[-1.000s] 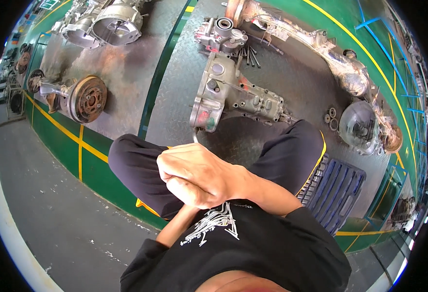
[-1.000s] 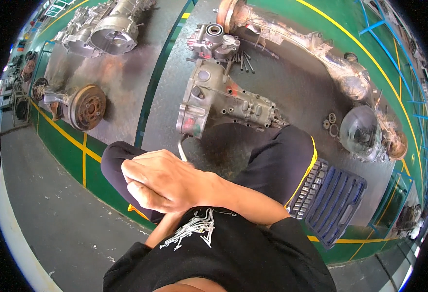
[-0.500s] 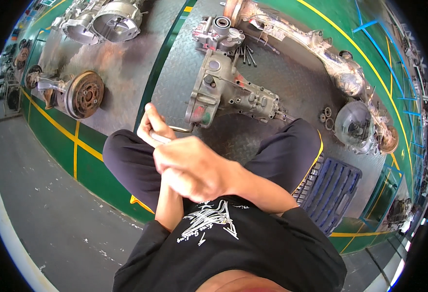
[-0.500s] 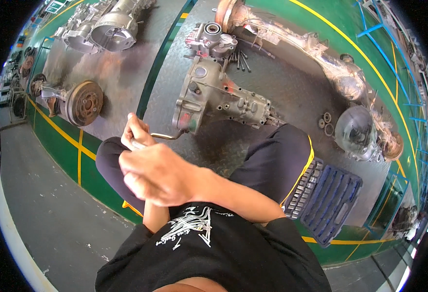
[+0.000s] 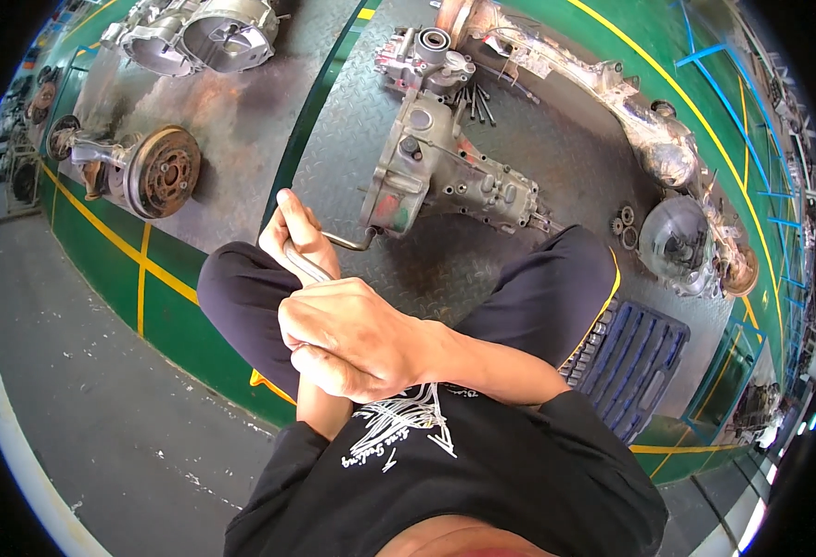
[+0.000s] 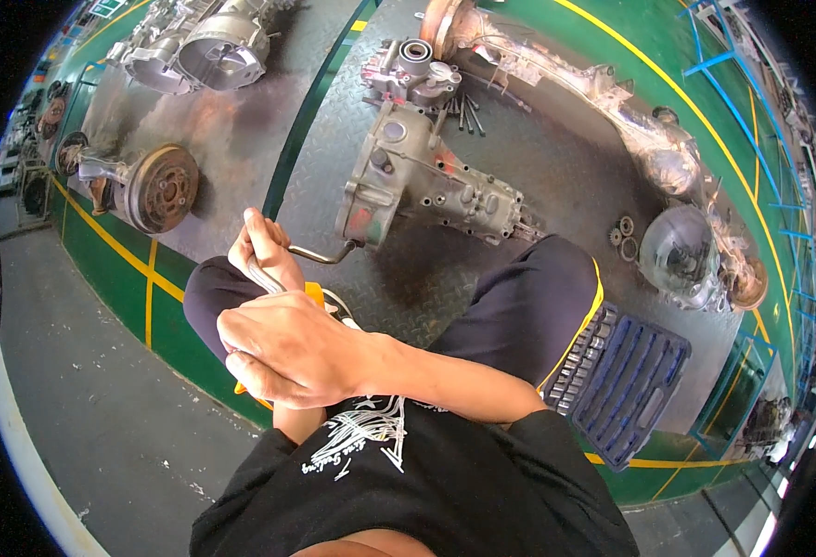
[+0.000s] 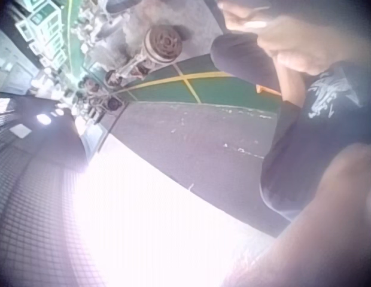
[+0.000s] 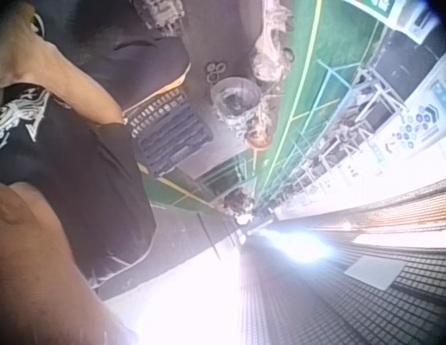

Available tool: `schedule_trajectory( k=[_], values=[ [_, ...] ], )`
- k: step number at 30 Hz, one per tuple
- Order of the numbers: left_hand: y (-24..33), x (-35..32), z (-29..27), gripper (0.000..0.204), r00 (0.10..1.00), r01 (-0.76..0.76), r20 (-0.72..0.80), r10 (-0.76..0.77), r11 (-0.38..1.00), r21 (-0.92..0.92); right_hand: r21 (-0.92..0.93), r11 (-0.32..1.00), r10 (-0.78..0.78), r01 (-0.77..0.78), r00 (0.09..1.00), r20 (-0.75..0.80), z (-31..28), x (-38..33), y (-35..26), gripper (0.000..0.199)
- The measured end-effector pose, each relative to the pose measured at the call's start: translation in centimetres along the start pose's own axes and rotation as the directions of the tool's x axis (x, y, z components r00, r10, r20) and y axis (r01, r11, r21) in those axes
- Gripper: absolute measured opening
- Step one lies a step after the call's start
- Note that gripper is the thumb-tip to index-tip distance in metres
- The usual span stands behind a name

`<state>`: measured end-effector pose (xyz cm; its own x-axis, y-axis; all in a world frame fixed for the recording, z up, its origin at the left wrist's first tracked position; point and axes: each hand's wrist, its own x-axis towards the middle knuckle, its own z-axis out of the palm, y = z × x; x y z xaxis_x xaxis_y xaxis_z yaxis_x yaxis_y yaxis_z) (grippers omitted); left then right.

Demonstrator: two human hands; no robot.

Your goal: Disassembling a transmission or transfer case assembly using hand tools in a workshop.

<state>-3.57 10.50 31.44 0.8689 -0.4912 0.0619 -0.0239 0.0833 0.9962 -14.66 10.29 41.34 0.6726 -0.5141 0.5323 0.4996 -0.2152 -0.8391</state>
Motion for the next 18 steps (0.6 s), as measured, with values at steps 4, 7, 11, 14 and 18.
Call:
schedule_trajectory(
  k=[4,7,11,14,18],
  values=[
    [-0.7,0.4,-0.3,0.056,0.999,-0.043,-0.014,0.043,0.999,0.021,-0.006,1.0,0.01,-0.01,1.0,0.026,0.1,0.1,0.1,0.019],
    [-0.2,0.7,-0.5,0.05,0.997,0.005,0.074,-0.012,0.995,0.096,-0.028,1.0,-0.002,0.002,1.0,-0.005,-0.4,0.1,0.4,0.011],
    [0.9,0.3,-0.2,0.053,0.995,-0.019,0.098,0.008,0.994,0.105,-0.06,0.998,-0.028,0.026,0.999,-0.031,-0.3,0.1,0.1,0.014],
    [1.4,0.0,-1.2,0.054,0.995,-0.085,0.049,0.083,0.995,0.047,-0.073,0.991,-0.111,0.108,0.993,-0.032,0.6,0.4,-0.9,0.022],
    [3.5,-0.7,-0.8,0.056,0.991,-0.066,0.114,0.071,0.997,-0.044,-0.063,0.987,-0.153,0.149,0.987,-0.052,0.8,0.4,-2.7,0.022]
  ],
)
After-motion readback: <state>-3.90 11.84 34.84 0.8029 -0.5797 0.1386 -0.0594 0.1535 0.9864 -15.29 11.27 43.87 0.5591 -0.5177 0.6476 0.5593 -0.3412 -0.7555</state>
